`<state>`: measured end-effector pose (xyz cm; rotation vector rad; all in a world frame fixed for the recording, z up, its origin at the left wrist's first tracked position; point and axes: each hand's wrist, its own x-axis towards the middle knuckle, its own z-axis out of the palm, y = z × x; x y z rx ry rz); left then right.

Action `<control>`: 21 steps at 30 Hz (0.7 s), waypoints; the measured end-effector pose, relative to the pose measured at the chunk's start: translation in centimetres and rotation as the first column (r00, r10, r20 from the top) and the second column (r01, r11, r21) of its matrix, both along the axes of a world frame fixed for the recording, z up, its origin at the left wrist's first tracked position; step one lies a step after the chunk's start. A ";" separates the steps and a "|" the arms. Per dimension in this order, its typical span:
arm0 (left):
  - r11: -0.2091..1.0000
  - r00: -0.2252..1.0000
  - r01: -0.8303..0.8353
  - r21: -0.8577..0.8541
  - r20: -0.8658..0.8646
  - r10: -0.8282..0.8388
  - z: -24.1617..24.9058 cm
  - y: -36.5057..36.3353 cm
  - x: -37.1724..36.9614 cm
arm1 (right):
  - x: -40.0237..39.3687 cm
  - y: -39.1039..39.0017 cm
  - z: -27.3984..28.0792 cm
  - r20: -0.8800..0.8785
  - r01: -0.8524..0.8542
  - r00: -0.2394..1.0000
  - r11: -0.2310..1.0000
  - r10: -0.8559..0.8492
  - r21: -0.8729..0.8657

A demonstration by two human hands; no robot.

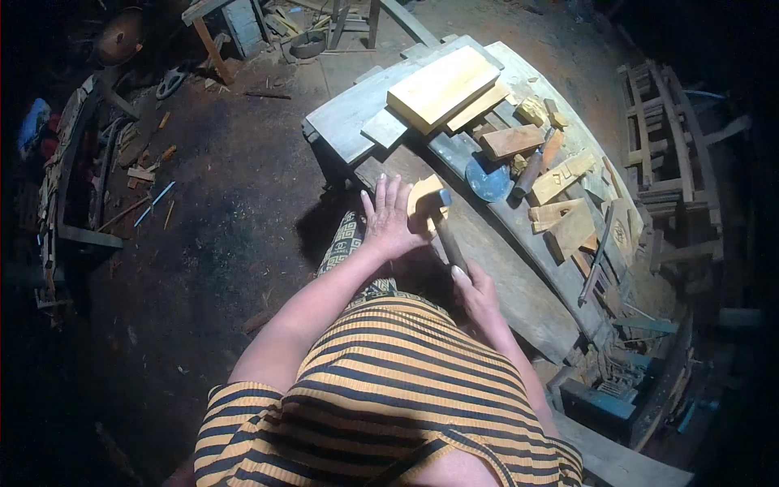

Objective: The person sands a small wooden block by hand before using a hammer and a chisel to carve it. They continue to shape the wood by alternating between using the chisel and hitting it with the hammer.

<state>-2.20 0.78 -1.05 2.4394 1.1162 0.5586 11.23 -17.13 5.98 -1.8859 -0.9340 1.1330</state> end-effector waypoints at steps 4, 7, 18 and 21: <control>1.000 1.000 -0.007 -0.025 0.006 0.007 0.3 0.0 0.1 | -0.3 -1.0 0.1 -0.105 0.124 0.989 0.980 -0.109 0.153; 1.000 1.000 -0.001 0.001 -0.011 0.001 0.3 0.1 0.1 | -0.1 0.2 0.5 0.064 0.132 0.987 0.965 -0.150 0.226; 0.995 0.996 0.065 0.080 0.052 -0.069 -1.1 0.4 -0.7 | -1.4 1.2 -1.0 0.447 -0.067 0.894 0.996 0.031 0.065; 0.999 0.998 0.044 0.031 -0.043 -0.042 -0.3 0.1 -0.3 | -1.3 0.4 -0.8 0.386 -0.066 0.921 0.996 0.039 0.057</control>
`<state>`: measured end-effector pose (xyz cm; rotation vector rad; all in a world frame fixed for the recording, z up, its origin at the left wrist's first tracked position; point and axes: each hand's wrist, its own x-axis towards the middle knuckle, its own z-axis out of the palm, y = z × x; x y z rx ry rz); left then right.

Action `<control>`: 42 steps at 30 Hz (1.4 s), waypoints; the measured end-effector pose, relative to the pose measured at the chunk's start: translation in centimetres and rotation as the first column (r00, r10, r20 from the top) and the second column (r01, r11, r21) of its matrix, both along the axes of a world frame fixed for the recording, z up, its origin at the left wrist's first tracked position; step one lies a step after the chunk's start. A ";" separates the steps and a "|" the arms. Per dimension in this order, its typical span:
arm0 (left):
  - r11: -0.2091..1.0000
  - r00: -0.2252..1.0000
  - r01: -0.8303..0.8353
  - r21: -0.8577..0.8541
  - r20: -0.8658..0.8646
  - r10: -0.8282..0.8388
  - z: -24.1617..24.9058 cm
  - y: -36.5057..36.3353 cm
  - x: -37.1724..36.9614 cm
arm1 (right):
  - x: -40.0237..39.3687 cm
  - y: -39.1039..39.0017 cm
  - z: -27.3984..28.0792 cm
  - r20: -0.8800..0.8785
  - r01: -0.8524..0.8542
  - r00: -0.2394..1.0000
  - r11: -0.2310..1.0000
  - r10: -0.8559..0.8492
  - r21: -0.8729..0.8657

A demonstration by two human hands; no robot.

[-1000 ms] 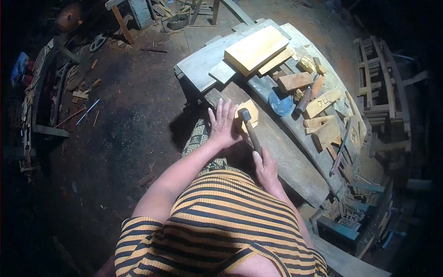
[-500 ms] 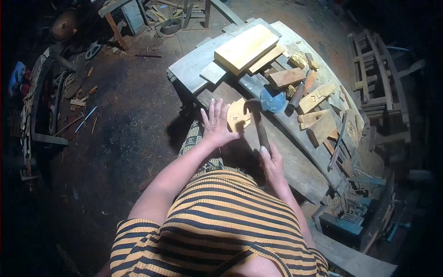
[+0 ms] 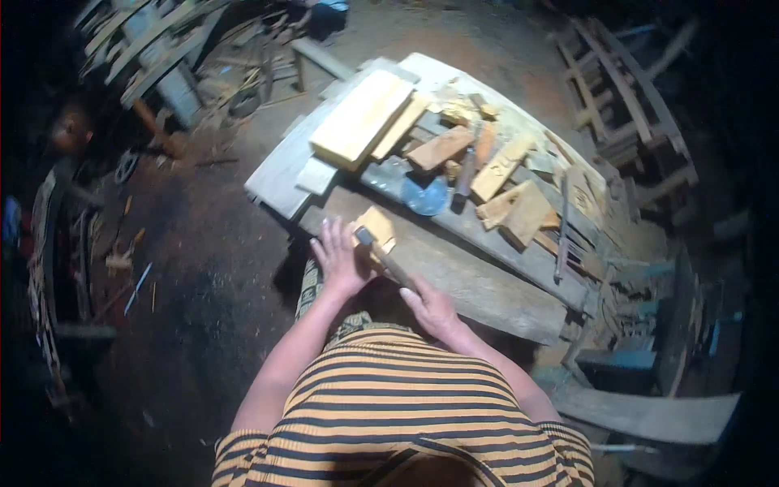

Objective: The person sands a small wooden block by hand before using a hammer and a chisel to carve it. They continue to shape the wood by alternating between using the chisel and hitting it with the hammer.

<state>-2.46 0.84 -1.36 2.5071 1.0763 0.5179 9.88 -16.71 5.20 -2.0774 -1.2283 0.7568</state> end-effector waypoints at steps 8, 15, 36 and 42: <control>0.999 0.998 0.024 -0.042 -0.059 -0.027 1.4 -0.4 0.3 | 1.7 -1.0 -1.1 -0.296 0.099 0.953 0.990 -0.064 0.105; 0.957 0.982 0.073 0.279 0.146 -0.117 0.8 -0.8 -0.6 | 5.0 -4.8 2.0 -0.099 0.279 0.960 0.917 -0.262 0.283; 0.994 0.949 0.109 0.033 0.295 -0.113 2.3 -1.4 -1.2 | 8.9 -8.8 -1.5 0.575 0.212 0.754 0.946 -0.317 0.244; 0.983 0.961 0.137 0.126 0.226 -0.162 1.5 -0.7 -1.7 | 8.4 -8.4 -1.8 0.601 0.247 0.718 0.936 -0.350 0.250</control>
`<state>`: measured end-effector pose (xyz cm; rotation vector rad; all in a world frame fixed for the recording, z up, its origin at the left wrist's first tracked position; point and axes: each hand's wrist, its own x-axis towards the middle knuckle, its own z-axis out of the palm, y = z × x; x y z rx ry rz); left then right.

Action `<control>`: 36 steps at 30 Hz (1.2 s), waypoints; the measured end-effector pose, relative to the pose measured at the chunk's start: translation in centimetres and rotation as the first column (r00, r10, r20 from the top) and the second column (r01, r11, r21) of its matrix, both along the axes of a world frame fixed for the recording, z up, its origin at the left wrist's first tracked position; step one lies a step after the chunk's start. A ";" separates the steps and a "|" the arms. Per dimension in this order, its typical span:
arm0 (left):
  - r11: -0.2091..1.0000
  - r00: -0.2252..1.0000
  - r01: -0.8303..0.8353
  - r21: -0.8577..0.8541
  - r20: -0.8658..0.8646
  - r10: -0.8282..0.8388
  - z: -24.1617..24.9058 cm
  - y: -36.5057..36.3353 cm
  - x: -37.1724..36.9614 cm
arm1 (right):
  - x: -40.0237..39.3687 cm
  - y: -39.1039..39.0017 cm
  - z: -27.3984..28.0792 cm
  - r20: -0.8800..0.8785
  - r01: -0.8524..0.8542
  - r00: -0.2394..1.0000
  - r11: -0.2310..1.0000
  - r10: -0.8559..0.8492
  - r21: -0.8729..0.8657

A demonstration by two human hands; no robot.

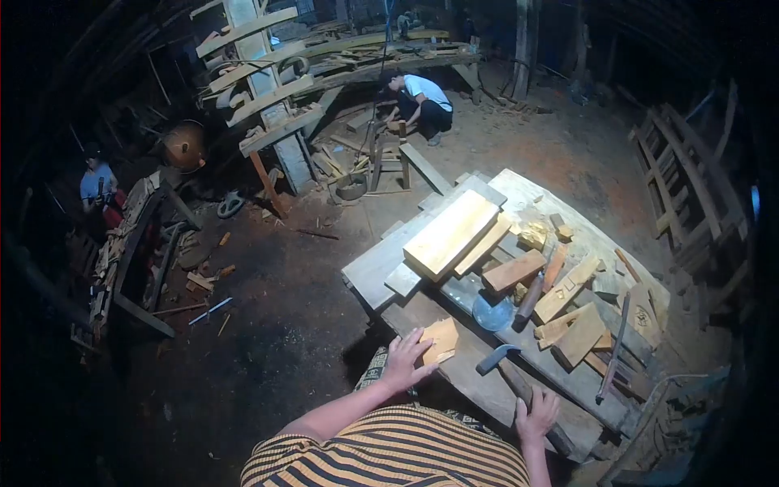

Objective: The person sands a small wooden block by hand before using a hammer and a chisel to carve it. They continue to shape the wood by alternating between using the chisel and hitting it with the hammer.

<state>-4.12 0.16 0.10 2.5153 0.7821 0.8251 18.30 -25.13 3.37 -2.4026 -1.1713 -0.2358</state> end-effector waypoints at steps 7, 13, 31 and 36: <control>0.995 0.997 -0.018 -0.099 0.075 0.026 0.2 -0.2 0.4 | 0.0 -0.3 -0.5 0.024 0.017 1.000 1.000 -0.017 0.011; 0.993 0.997 -0.012 -0.116 0.073 0.020 0.7 -0.2 0.5 | 0.0 -0.2 -0.1 0.033 0.026 0.999 0.999 -0.027 0.022; 0.964 0.996 0.084 -0.250 0.026 -0.080 0.3 -0.5 0.5 | 0.1 -0.8 0.4 -0.022 0.036 0.999 0.997 -0.035 0.072; 0.974 0.997 0.000 -0.227 -0.076 -0.017 0.5 -1.1 1.0 | 0.2 -0.7 0.4 -0.022 0.042 0.999 0.997 -0.041 0.061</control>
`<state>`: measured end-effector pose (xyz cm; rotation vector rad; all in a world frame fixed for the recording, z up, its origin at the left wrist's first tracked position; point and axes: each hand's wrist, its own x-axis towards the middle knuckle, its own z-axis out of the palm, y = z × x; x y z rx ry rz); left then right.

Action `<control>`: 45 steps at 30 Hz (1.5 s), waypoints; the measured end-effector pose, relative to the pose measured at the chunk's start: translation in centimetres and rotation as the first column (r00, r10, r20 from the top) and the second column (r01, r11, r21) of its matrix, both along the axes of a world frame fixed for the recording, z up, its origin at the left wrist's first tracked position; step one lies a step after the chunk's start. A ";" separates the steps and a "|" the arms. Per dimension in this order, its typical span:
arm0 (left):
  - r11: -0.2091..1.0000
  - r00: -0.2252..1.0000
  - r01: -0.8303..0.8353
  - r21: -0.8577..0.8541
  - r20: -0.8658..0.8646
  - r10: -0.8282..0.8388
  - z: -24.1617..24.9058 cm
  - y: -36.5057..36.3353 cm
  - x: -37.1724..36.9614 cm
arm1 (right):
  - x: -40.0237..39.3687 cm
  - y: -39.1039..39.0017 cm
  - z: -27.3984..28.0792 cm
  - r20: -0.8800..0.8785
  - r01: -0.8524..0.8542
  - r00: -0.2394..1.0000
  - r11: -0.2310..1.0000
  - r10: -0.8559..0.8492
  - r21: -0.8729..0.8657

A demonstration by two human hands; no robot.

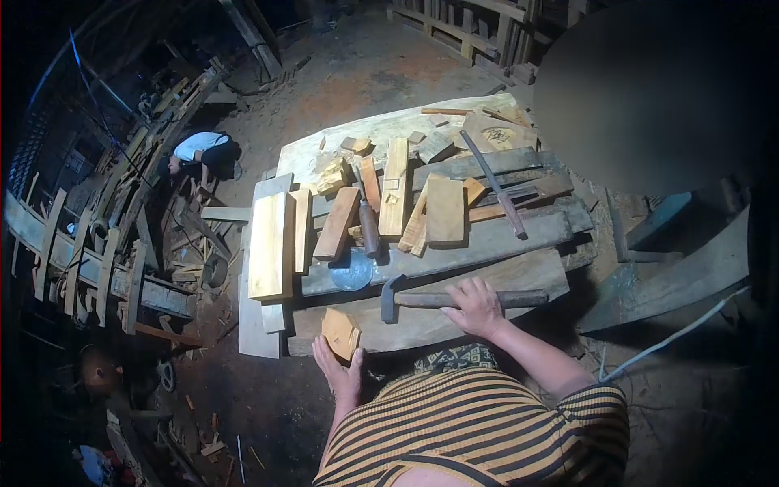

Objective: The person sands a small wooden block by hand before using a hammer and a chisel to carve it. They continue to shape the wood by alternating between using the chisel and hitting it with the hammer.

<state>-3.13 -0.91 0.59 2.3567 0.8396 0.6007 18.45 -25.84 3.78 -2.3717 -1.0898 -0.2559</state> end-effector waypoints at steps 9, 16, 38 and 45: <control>0.994 0.998 0.056 0.099 -0.010 -0.055 -0.9 0.9 -0.3 | -0.1 0.1 0.2 0.002 0.002 1.000 1.000 -0.002 -0.012; 0.990 1.000 0.000 0.139 -0.026 0.003 -1.2 0.9 -0.4 | -0.4 0.7 0.0 0.031 0.011 0.999 1.000 -0.010 -0.015; 0.993 0.982 -0.018 0.120 0.188 -0.005 -0.9 1.1 -0.5 | -0.3 1.4 -0.3 0.073 -0.007 0.997 0.999 0.010 -0.046; 0.988 0.989 -0.025 0.150 0.146 0.002 -1.1 0.9 -0.4 | -0.4 1.4 -0.3 0.063 0.009 0.998 0.997 -0.004 -0.071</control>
